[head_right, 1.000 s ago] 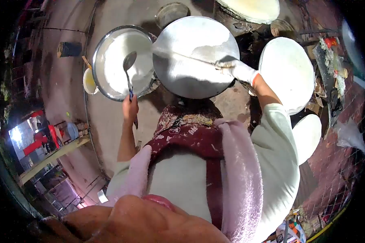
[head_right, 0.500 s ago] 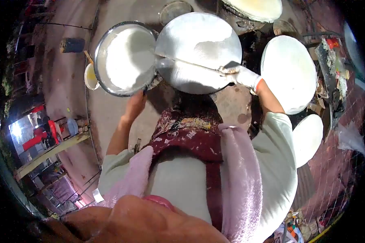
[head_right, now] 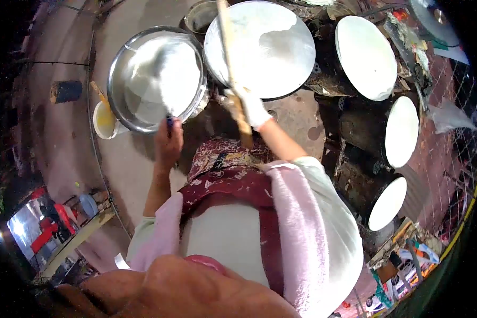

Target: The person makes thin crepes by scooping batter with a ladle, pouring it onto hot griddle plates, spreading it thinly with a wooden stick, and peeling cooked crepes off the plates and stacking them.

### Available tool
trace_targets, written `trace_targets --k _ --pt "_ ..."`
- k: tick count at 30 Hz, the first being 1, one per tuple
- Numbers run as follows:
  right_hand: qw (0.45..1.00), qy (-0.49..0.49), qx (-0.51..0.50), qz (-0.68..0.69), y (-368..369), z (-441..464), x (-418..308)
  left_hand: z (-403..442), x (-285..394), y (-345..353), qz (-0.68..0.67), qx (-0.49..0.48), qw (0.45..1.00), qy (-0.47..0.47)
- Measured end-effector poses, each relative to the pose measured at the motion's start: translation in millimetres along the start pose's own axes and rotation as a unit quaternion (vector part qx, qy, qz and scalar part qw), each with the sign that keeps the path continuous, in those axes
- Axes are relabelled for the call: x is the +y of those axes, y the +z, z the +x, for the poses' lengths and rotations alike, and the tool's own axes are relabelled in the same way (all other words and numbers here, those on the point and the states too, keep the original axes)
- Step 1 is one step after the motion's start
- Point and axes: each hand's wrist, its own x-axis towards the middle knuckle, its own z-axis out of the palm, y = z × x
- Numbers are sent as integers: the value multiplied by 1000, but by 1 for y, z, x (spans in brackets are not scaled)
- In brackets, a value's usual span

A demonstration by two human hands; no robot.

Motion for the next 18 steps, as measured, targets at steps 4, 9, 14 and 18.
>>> trace_targets --k 4,9,14,18 --pt "898 -195 227 -323 24 87 90 -13 -40 -49 -21 57 996 -61" --pt "845 -155 380 -344 -28 19 74 -61 -84 -78 -50 39 994 -94" --pt "918 -74 343 -184 -17 -25 25 -92 -105 -75 -111 63 967 -222" --pt "765 -145 257 -573 -25 -13 68 -96 -106 -64 -55 85 978 -184"
